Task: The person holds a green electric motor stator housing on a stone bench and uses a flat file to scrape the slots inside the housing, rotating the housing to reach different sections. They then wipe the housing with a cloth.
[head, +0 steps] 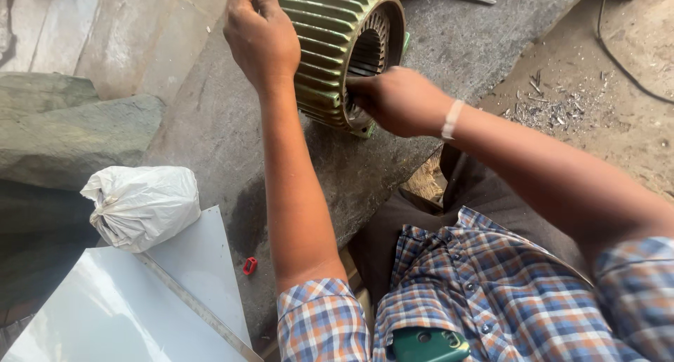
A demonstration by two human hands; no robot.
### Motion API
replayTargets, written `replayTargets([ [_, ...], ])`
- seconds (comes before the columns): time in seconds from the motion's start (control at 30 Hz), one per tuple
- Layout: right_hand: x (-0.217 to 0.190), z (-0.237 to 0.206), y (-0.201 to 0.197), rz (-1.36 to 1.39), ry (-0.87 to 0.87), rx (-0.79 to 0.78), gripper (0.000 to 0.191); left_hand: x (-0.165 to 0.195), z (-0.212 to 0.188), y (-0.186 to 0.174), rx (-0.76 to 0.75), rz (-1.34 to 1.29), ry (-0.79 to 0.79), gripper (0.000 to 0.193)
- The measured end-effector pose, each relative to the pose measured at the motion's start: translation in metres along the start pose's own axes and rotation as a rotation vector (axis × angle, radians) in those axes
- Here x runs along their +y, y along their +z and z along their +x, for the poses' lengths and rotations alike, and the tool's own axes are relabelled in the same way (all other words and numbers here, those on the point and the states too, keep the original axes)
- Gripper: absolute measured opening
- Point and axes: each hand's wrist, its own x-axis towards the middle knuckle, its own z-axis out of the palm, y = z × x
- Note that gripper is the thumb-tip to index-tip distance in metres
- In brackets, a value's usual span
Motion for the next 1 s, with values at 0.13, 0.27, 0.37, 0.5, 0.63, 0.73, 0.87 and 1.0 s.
replayTargets([
  [0.13, 0.000, -0.009, -0.005, -0.036, 0.036, -0.092, 0.048, 0.003, -0.002, -0.003, -0.034, -0.064, -0.035, 0.025],
  [0.27, 0.028, -0.091, -0.053, 0.131, 0.076, -0.152, 0.053, -0.002, -0.002, 0.001, 0.009, -0.022, 0.011, 0.023],
  [0.37, 0.051, -0.129, -0.066, 0.112, 0.212, -0.087, 0.048, -0.005, -0.001, 0.004, 0.038, -0.024, 0.073, 0.023],
  [0.5, 0.047, -0.124, -0.049, 0.308, 0.614, -0.055, 0.048, -0.005, -0.001, 0.002, -0.003, -0.017, -0.052, 0.024],
  [0.63, 0.010, -0.095, -0.037, 0.385, 0.648, -0.091, 0.044, -0.002, -0.002, 0.001, 0.013, -0.014, -0.030, 0.025],
  [0.73, -0.010, -0.081, -0.034, 0.455, 0.504, -0.061, 0.049, -0.001, -0.001, 0.001, 0.016, -0.016, -0.017, 0.026],
  [0.87, -0.009, -0.085, -0.031, 0.449, 0.389, 0.011, 0.047, 0.000, -0.001, 0.001, -0.043, 0.021, -0.122, 0.029],
  [1.0, -0.006, -0.085, -0.029, 0.452, 0.377, -0.011, 0.046, 0.002, -0.001, 0.001, -0.016, 0.000, -0.074, 0.028],
])
